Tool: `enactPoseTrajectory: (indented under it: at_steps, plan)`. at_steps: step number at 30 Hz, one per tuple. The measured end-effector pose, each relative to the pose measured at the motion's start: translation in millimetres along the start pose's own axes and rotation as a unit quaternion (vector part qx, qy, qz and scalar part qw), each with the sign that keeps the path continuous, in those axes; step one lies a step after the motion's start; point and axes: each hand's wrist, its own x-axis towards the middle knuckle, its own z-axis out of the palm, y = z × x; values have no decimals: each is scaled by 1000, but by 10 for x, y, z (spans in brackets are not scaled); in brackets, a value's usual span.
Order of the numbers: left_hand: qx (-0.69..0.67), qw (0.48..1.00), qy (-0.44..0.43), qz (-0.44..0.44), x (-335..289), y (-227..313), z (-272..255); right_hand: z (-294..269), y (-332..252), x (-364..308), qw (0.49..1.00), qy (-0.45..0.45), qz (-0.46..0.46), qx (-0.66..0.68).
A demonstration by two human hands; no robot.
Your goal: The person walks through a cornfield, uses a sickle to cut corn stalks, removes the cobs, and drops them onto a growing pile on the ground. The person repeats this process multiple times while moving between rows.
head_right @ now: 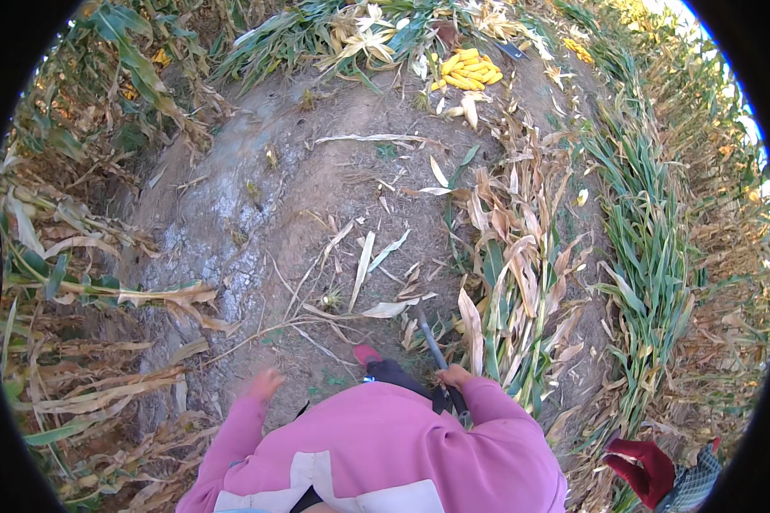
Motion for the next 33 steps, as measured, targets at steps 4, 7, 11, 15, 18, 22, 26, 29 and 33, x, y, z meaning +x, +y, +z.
enactPoseTrajectory:
  at_steps: [4,7,11,15,18,22,26,29,33]
  plan:
    - [277,959,41,36,-1563,-1356,516,-27,-429,-91,1000,13,-6,13]
    - [127,988,72,-54,-2182,-1548,915,21,-494,144,998,29,-32,-51]
    - [-336,929,114,-106,-2311,-1019,1211,147,-389,751,987,-51,-144,-42]
    - [-434,867,172,-175,-2357,-218,1365,172,-509,1150,945,-143,-283,-85]
    - [-423,860,222,-179,-2474,58,1237,317,-1015,1232,969,-225,-104,-3]
    - [-457,784,346,-237,-3038,-52,1373,891,-1770,600,870,-290,-238,-319]
    - [-355,767,456,-280,-3758,-527,2188,1731,-2307,-146,850,-237,-245,-403]
    - [-412,690,467,-370,-4201,-835,3099,2355,-2472,-483,881,-305,-222,-286]
    - [-94,874,419,-228,-4677,-1295,3715,2883,-2626,-908,870,-356,-283,-190]
